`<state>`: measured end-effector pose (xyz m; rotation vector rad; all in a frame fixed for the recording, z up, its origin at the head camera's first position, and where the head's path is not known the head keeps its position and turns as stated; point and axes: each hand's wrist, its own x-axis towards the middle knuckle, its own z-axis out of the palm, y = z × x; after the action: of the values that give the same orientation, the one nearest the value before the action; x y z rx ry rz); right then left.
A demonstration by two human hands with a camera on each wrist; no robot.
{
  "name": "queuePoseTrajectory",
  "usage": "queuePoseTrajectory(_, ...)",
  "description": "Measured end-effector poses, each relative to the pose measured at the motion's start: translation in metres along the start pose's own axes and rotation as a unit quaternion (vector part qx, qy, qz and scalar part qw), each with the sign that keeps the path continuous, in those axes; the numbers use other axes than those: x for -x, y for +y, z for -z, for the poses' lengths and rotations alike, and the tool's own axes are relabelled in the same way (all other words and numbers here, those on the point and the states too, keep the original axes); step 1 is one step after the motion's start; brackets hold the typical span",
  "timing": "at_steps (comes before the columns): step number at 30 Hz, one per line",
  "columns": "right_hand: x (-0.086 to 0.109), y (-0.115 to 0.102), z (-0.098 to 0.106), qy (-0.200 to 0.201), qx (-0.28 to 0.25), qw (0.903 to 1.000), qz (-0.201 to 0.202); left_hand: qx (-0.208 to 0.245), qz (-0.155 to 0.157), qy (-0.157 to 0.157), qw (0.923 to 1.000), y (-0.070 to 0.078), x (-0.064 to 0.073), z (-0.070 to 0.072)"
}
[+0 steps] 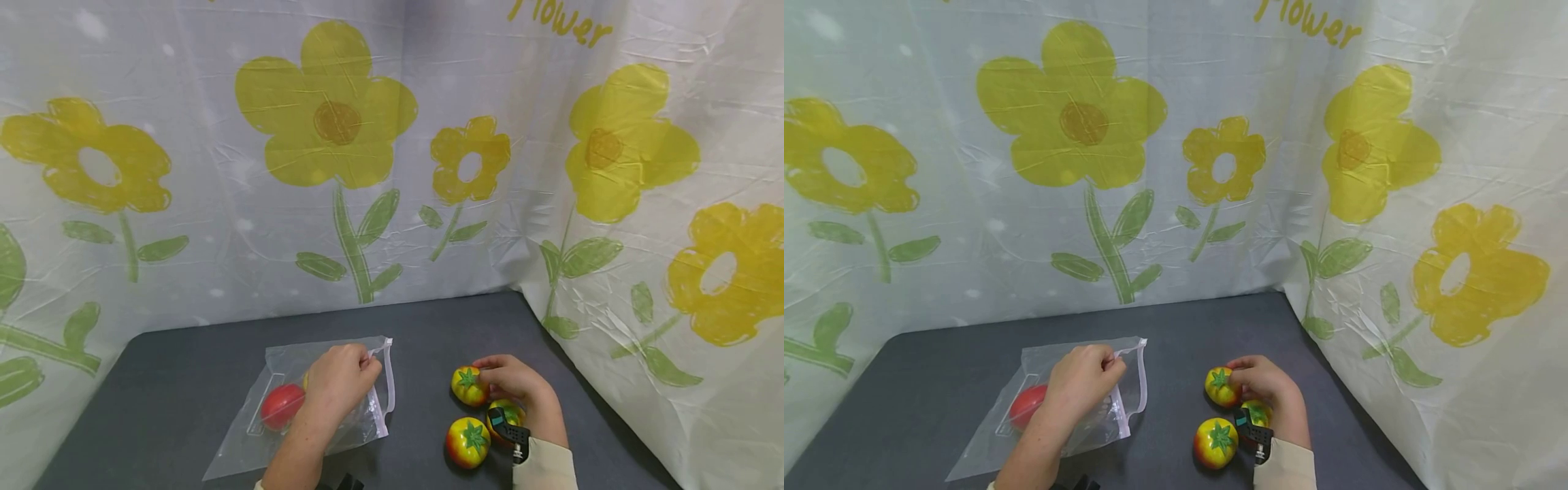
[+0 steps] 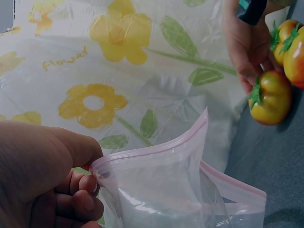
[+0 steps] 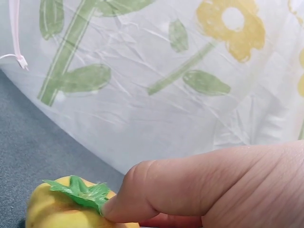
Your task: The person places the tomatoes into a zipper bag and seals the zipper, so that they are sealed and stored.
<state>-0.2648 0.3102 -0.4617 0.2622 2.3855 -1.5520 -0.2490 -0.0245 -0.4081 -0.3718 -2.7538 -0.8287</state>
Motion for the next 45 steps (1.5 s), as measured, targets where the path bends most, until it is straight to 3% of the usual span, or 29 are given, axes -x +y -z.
queuePoseTrajectory(18, -0.001, -0.013, -0.004, 0.021, -0.021, 0.9980, 0.055, 0.002, 0.003, -0.003, 1.0000, 0.000, 0.000, 0.000)
queuePoseTrajectory(29, 0.003, -0.032, -0.015, -0.024, -0.031, 0.9934, 0.108, -0.002, -0.001, 0.003, 1.0000, -0.001, 0.000, 0.000)
queuePoseTrajectory(45, 0.004, -0.059, -0.057, -0.074, -0.028, 0.9838, 0.161, -0.005, 0.016, -0.003, 0.9999, 0.000, -0.001, 0.001)
